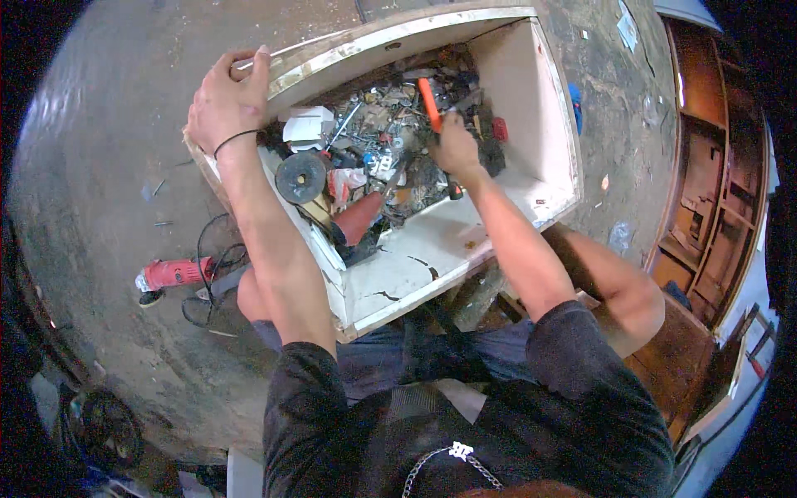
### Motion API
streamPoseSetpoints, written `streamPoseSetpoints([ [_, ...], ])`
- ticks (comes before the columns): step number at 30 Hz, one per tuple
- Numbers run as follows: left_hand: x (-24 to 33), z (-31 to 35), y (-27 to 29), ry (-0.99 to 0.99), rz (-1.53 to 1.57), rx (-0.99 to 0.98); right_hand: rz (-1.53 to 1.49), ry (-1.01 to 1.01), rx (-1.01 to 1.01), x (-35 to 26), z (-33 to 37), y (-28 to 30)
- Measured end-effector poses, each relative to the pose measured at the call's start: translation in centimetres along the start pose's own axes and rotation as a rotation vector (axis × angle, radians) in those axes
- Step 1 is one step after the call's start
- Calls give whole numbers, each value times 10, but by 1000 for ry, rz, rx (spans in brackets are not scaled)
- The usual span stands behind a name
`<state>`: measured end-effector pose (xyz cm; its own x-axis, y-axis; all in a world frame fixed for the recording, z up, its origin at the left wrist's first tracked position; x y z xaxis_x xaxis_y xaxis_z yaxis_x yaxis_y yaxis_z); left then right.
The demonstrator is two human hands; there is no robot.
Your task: The person sorts through a white container of scrap metal and hardware, picking up a hammer and various small metal components to examine and organize them.
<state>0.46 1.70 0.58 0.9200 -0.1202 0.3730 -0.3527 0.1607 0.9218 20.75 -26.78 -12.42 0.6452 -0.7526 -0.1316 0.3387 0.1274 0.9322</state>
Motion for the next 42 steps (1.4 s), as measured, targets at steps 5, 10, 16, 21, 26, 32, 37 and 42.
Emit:
streamPoseSetpoints([
  [5,1,-1,1,11,3,-19,-531,27,-24,26,-4,4],
  [10,0,0,0,14,-1,-20,-537,30,184,6,2,12],
  [16,1,2,1,28,-25,-12,-482,295,-167,-26,52,12],
  [21,2,2,2,-8,-7,7,-655,89,-350,-30,90,26],
  [26,-2,1,2,-14,-10,16,-528,-44,-123,-5,62,49],
  [32,11,0,0,-19,13,-20,-433,98,295,14,8,12],
  [37,3,0,-1,0,-10,-6,-483,208,-141,-46,69,-4],
  [42,3,2,5,15,-18,-14,-649,-12,-279,-47,90,38],
])
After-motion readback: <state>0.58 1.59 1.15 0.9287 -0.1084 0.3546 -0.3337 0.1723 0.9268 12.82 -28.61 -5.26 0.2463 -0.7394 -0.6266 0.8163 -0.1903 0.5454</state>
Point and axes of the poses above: each hand's wrist, its own z-axis away from the middle knuckle, its own y-axis out of the back of the hand, x = y × z, the point moved 3 cm from there along -z, towards the middle knuckle, and after that the axes turned 4 degrees about x, right-handed, at the moved point
